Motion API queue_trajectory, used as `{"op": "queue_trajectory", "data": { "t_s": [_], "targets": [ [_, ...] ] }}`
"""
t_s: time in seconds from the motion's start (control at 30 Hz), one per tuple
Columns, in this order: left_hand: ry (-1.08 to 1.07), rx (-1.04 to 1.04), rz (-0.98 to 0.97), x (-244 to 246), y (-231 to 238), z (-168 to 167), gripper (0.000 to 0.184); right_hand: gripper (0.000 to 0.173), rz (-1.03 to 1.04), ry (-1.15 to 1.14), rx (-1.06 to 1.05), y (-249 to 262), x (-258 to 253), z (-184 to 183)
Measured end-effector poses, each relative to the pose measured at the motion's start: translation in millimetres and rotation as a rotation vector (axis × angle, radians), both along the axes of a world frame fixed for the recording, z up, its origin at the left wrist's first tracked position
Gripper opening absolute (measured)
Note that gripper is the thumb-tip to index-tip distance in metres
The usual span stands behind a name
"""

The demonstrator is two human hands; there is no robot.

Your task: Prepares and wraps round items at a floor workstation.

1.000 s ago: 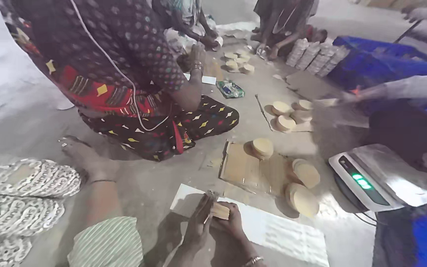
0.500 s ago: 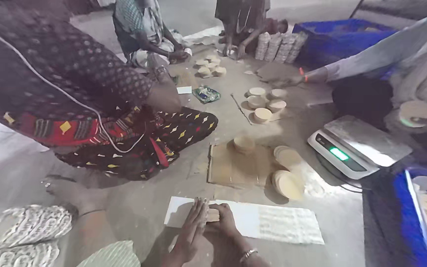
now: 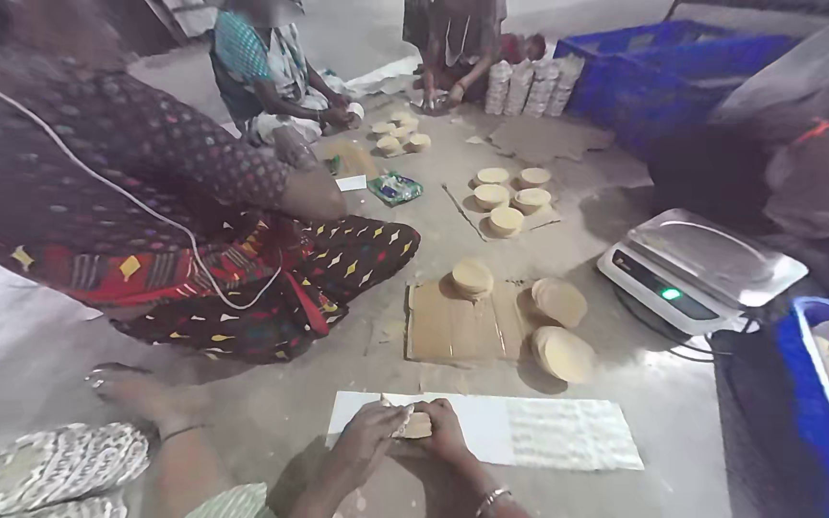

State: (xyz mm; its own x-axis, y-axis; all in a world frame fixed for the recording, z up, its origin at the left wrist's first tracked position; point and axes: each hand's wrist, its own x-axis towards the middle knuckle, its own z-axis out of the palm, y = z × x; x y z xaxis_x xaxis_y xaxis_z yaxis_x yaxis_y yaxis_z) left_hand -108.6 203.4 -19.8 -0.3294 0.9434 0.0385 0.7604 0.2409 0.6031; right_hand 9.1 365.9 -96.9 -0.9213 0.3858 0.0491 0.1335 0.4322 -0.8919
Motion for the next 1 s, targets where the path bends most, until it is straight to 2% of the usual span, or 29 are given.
{"op": "queue_trajectory", "data": {
  "t_s": [0.13,0.23,0.3,0.37,0.4,0.43,0.47,0.5,0.53,0.57,0.6,0.63,0.7,0.77,0.83,0.9,0.97,1.0],
  "targets": [
    [-0.117,-0.227,0.113,-3,17,7,0.049,0.043,0.021,0.024,0.015,1,0,-1],
    [-0.124,-0.204,0.164,0,18,2,0.040,0.044,0.003,-0.017,0.027,-1,-1,5],
    [-0.101,-0.146,0.138,2,18,-3,0.037,0.058,-0.114,-0.068,-0.009,-9,6,7],
    [-0.050,-0.082,0.094,3,20,-7,0.035,0.079,-0.394,0.068,-0.134,-38,23,3],
    [-0.025,-0.057,0.085,4,23,-8,0.034,0.080,-0.570,0.138,-0.297,-59,33,6],
    [-0.011,-0.056,0.080,6,24,-7,0.034,0.069,-0.746,0.171,-0.528,-84,41,16],
    [-0.009,-0.080,0.073,7,26,-4,0.036,0.049,-0.882,0.139,-0.791,-108,47,31],
    [-0.008,-0.103,0.060,7,28,1,0.037,0.034,-0.924,0.045,-1.040,-125,48,44],
    [-0.001,-0.107,0.044,9,29,6,0.036,0.040,-0.847,-0.067,-1.271,-136,45,53],
    [0.006,-0.089,0.029,13,29,12,0.034,0.058,-0.719,-0.108,-1.498,-142,39,58],
    [0.020,-0.029,0.018,17,29,19,0.032,0.073,-0.632,-0.049,-1.752,-142,32,62],
    [0.037,0.047,0.010,21,29,26,0.032,0.078,-0.641,0.051,-1.922,-137,22,62],
    [0.091,0.202,0.008,30,25,41,0.031,0.075,-0.614,0.399,-2.058,-122,8,54],
    [0.153,0.301,0.027,32,21,55,0.031,0.061,-0.634,0.663,-2.015,-92,3,48],
    [0.140,0.324,0.064,33,12,65,0.032,0.046,-0.682,0.753,-1.885,-65,15,49],
    [0.155,0.379,0.102,31,6,63,0.032,0.033,-0.717,0.740,-1.645,-47,34,56],
    [0.133,0.408,0.125,33,0,60,0.032,0.025,-0.830,0.611,-1.326,-41,48,79],
    [0.114,0.393,0.133,38,-4,62,0.032,0.021,-0.824,0.591,-1.137,-47,55,89]
  ]
}}
